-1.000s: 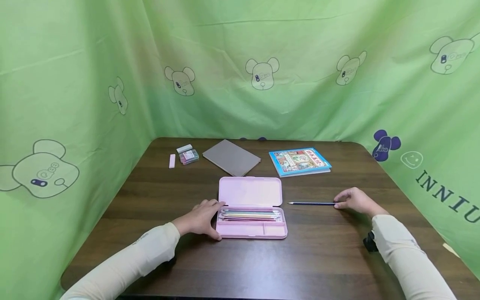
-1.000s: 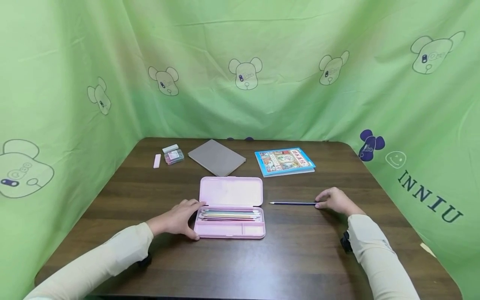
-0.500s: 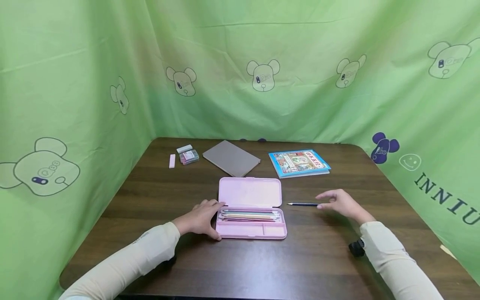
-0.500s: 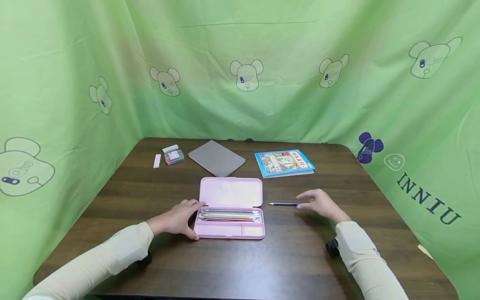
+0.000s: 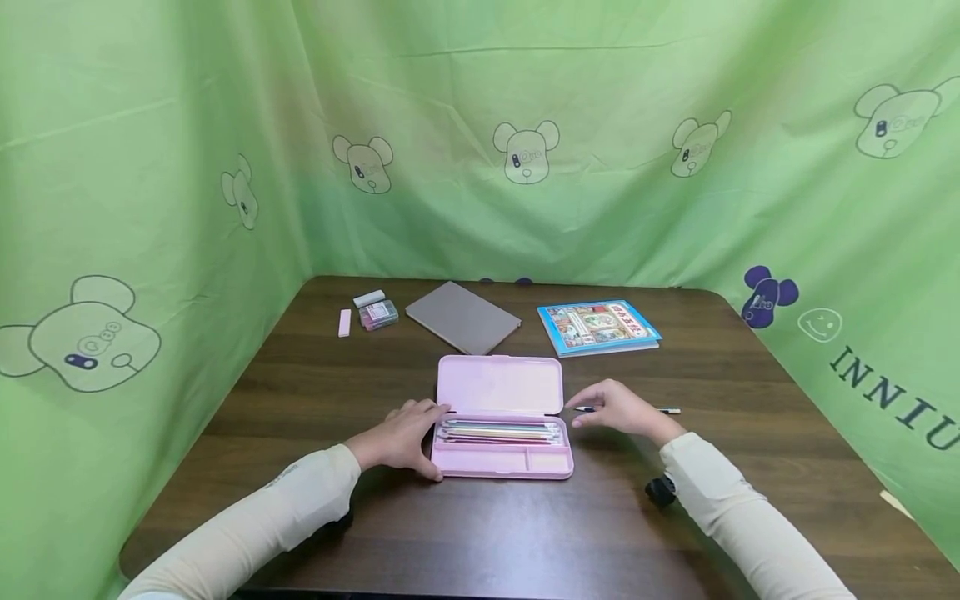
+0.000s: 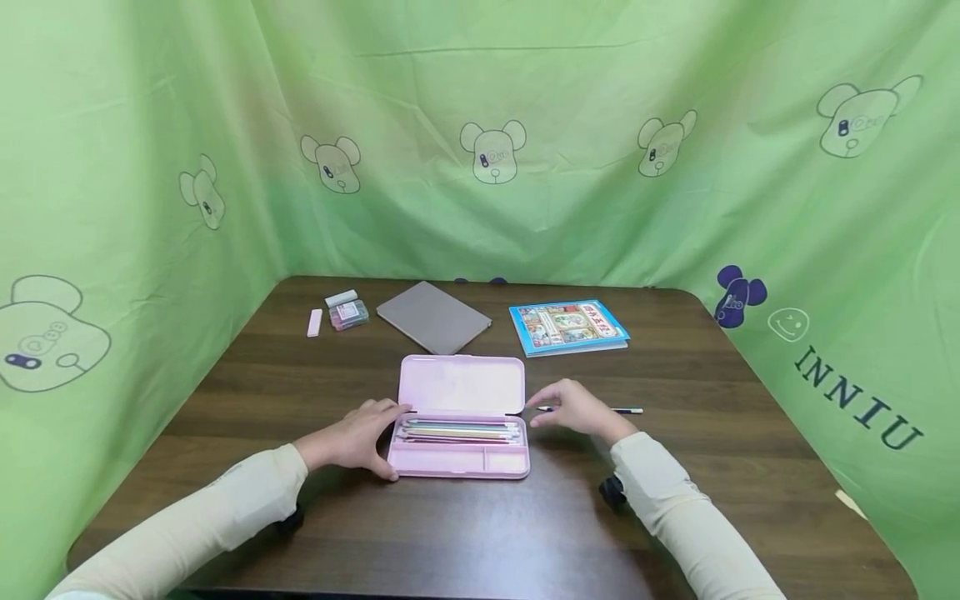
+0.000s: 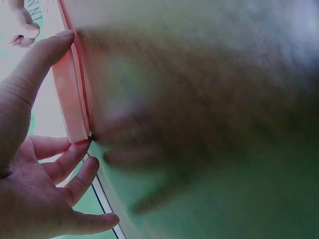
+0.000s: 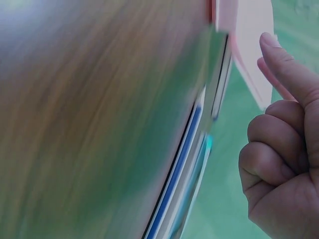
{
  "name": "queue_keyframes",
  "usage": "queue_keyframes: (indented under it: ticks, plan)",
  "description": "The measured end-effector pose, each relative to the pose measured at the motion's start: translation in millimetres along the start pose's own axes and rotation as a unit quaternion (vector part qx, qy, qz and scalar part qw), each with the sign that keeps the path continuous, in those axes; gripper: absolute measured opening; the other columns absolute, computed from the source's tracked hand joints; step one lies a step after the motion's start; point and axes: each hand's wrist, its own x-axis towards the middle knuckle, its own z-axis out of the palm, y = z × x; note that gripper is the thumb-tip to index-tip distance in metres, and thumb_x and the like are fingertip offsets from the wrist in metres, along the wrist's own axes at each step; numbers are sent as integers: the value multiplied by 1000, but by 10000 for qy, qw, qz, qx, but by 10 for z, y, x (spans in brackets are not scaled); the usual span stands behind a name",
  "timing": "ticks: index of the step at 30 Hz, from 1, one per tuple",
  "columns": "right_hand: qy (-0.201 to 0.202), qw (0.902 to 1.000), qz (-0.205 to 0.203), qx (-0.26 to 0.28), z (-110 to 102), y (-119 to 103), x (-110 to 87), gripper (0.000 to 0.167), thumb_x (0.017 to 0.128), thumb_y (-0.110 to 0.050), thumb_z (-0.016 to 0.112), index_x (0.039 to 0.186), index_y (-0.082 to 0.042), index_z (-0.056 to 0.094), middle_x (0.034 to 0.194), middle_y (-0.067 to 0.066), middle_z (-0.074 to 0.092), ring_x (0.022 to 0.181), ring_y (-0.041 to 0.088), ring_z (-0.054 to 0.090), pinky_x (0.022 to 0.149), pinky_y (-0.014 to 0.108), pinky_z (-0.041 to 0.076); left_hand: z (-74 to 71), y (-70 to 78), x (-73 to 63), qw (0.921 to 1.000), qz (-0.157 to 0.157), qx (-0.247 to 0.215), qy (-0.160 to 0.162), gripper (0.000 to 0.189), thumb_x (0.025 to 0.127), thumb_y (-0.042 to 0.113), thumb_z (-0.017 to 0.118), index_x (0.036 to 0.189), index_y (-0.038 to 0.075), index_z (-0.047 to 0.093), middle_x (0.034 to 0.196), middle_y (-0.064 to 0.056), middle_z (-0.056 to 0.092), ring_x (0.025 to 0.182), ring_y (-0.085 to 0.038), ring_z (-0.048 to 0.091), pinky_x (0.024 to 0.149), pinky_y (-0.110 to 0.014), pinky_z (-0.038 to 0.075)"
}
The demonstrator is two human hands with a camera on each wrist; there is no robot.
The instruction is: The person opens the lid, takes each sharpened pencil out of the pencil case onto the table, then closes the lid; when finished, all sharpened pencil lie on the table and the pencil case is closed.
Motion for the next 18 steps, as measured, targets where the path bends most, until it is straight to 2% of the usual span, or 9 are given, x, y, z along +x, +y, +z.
queue_keyframes:
  ticks: [1,5,11,18]
  plan:
    - [-87,9999,-56,-4,29,-29,40,30,78,-23,74,101,-4,70,94,9,70,60,3,44,57,20,41,0,-2,-2,10000,-2,8,6,97,62,44,83,140,8,37,130,-9,46,114,-26,41,95,-49,35]
    - [-367,9993,-16,-26,129,-115,160,26,78,-21,74,100,-8,71,97,6,70,70,7,50,64,21,44,17,-13,6,10000,38,71,6,97,63,45,82,140,8,36,130,-9,46,114,-26,41,95,-50,36]
    - [-494,9987,86,0,249,-191,222,23,77,-21,75,97,-10,72,74,2,66,54,9,42,54,21,38,44,-15,20,10000,9,58,-51,97,63,45,82,140,8,36,129,-9,46,114,-26,40,95,-51,35]
    - [-621,9973,-3,-386,319,-276,243,14,77,-23,75,86,-13,72,77,-6,66,64,7,50,59,21,43,29,-16,-5,9999,-78,32,-86,97,63,45,82,141,9,36,131,-9,46,114,-25,40,97,-50,35]
